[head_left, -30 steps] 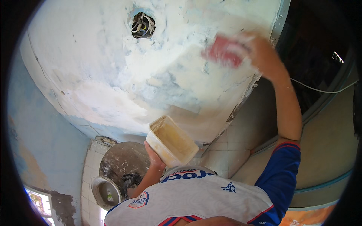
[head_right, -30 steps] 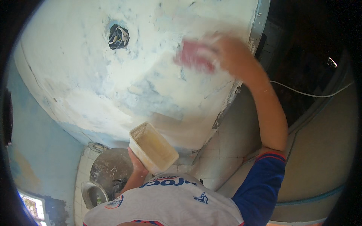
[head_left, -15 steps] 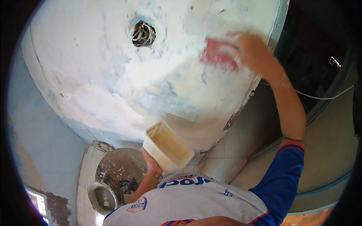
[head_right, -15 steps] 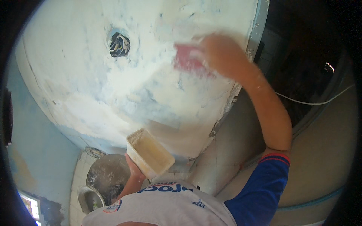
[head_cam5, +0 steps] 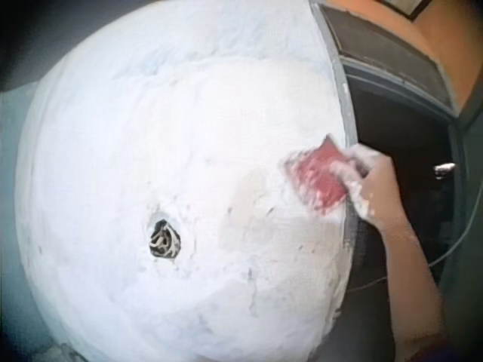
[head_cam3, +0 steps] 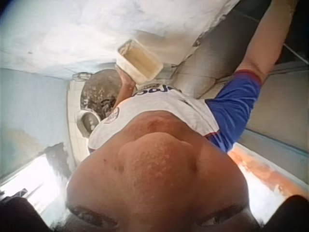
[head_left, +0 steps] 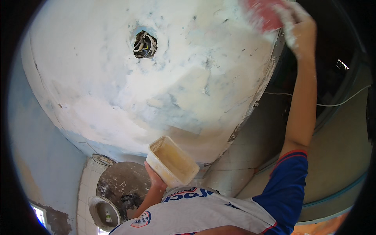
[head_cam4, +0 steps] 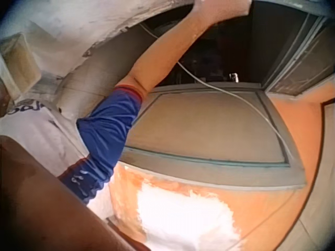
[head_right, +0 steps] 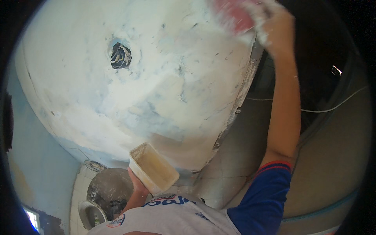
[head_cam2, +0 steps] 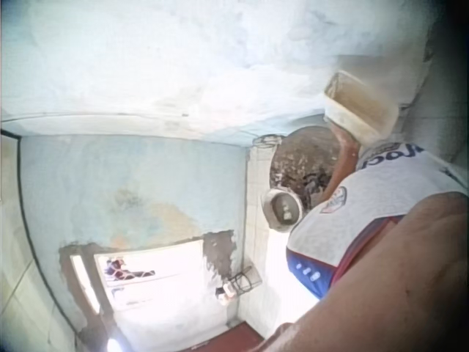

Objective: The person applies a patching compound to a wall using a putty knife. They scoop the compound from a plastic container with the putty knife and spread it over the damaged areas of the wall and ceiling to create a smooth surface.

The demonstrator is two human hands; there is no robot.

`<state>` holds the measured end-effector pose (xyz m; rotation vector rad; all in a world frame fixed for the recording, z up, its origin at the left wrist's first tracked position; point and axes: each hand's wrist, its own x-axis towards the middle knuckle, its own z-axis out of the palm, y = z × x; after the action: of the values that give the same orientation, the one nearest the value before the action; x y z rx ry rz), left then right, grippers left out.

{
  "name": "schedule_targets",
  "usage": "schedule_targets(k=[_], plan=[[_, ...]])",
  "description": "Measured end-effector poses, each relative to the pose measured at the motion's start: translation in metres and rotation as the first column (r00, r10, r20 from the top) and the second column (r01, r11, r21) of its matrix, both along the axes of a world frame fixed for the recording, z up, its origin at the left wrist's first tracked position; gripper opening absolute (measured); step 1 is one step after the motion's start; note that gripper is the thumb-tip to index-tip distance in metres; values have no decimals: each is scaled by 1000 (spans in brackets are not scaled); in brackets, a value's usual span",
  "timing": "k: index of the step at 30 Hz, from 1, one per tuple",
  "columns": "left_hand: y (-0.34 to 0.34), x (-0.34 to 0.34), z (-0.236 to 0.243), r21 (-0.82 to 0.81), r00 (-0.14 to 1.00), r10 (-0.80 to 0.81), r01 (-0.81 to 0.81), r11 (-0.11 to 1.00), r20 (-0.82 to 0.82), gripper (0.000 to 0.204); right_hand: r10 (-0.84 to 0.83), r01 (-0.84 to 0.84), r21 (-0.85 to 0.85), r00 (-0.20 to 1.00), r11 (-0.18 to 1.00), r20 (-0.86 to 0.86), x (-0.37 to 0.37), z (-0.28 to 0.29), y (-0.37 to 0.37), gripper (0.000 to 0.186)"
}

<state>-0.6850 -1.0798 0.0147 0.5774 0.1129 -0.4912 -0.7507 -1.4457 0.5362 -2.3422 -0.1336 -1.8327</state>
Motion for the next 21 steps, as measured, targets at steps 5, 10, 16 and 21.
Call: schedule_targets(k=[5, 10, 16, 21], plan=[[-1, -1, 4, -17, 999, -11, 12, 1000, 47, 86, 101, -144, -179, 968, 973, -229, 16, -8, 12, 31], [1, 1, -3, 22, 999, 15, -14, 1000, -36, 86, 70, -70, -30, 998, 997, 0, 11, 7, 31, 12], [0, 2, 1, -89, 997, 24, -17, 996, 76, 83, 253, -286, -81, 925, 955, -282, 36, -15, 17, 29], [5, 5, -6, -88, 998, 52, -48, 995, 43, 82, 416, -413, 96, 909, 906, -19, 21, -2, 23, 31]])
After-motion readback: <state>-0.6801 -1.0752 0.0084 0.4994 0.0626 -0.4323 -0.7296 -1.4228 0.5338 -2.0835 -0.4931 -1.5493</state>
